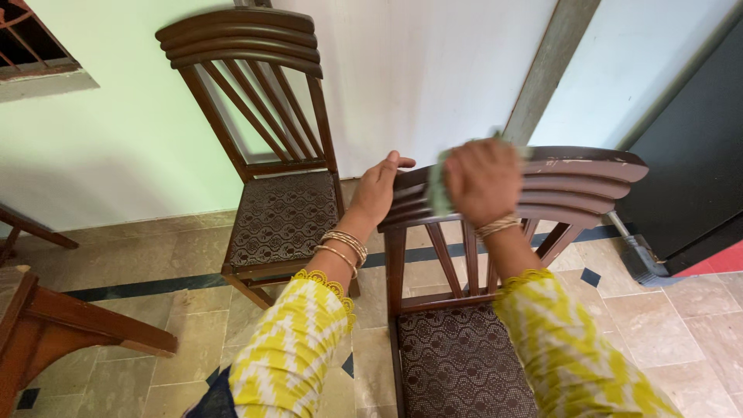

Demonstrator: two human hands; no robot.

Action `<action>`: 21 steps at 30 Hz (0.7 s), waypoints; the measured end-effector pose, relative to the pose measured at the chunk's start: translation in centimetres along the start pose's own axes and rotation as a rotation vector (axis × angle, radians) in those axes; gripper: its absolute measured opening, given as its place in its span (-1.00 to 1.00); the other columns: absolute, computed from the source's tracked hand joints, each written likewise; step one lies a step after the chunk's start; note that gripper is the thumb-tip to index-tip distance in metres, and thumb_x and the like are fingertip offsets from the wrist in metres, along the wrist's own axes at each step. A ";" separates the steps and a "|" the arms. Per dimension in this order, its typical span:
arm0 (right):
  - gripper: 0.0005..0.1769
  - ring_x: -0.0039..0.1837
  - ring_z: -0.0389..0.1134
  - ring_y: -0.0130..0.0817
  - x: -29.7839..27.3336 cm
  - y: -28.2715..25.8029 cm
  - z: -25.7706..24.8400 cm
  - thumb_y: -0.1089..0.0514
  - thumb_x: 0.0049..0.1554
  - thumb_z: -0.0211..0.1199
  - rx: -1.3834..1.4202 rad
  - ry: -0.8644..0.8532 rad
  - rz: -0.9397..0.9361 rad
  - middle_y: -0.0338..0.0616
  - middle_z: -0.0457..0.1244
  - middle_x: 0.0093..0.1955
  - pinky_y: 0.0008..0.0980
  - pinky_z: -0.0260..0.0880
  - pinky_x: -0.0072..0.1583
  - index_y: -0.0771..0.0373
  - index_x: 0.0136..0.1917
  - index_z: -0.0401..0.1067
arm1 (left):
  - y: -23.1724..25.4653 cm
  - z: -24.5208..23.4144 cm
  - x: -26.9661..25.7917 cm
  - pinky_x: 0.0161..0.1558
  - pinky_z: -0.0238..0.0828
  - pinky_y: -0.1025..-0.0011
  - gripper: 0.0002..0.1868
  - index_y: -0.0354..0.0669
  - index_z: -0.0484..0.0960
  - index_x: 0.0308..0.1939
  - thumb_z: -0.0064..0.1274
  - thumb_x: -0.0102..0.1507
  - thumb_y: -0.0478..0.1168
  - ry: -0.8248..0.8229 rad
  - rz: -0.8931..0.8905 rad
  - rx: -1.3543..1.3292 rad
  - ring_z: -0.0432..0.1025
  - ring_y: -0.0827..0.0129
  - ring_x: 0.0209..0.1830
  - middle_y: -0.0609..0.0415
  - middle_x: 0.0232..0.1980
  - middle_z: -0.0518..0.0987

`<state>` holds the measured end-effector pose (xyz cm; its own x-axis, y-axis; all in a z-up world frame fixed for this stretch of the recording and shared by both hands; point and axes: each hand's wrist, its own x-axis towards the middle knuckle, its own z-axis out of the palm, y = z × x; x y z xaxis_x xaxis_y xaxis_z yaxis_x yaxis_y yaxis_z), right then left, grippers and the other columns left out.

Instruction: The person wipes the wooden frame, the slats, and the fabric seat of a dining chair with a green cloth.

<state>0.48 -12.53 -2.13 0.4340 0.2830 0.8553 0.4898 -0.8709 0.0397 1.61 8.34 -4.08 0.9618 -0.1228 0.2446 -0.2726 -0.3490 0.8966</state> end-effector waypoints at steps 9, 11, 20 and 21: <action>-0.70 0.36 0.25 -0.05 -1.0 -3.2 2.6 -0.03 0.35 0.01 -0.200 0.004 0.299 -0.09 0.33 0.07 0.18 -0.01 0.48 0.15 -0.04 0.46 | 0.5 0.0 0.3 0.17 0.38 0.31 -0.33 -0.01 0.71 0.02 -0.52 0.41 0.22 -0.059 -0.132 -0.013 0.57 0.16 0.02 -0.07 -0.02 0.71; -0.71 0.44 0.20 -0.04 -1.2 -6.0 3.0 -0.03 0.34 0.01 -0.110 0.003 0.256 -0.10 0.31 0.17 0.26 -0.12 0.56 0.15 0.05 0.46 | 0.1 0.1 0.6 0.14 0.41 0.28 -0.35 -0.10 0.69 0.02 -0.46 0.42 0.20 -0.033 -0.078 -0.039 0.57 0.13 0.02 -0.10 -0.02 0.71; -0.36 0.64 -0.05 0.16 -3.7 -7.8 0.8 0.16 0.23 0.18 0.009 -0.089 0.084 0.02 0.04 0.61 0.26 0.03 0.50 0.17 0.55 0.17 | 0.4 0.4 -0.1 0.00 0.45 0.18 -0.41 -0.16 0.70 -0.10 -0.42 0.43 0.11 0.067 0.013 0.024 0.56 -0.02 -0.14 -0.19 -0.15 0.68; -0.37 0.63 0.00 0.16 -3.9 -7.6 0.8 0.20 0.25 0.20 -0.005 -0.050 0.064 -0.02 0.03 0.62 0.21 0.11 0.52 0.15 0.55 0.16 | 0.8 0.4 -0.1 -0.03 0.46 0.19 -0.41 -0.14 0.71 -0.13 -0.44 0.42 0.11 0.062 0.003 0.014 0.57 0.00 -0.19 -0.17 -0.18 0.69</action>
<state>-4.28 -6.66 -6.18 0.5018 0.2467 0.8291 0.4560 -0.8899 -0.0112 1.25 7.71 -3.52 0.9606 -0.0663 0.2700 -0.2753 -0.3617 0.8907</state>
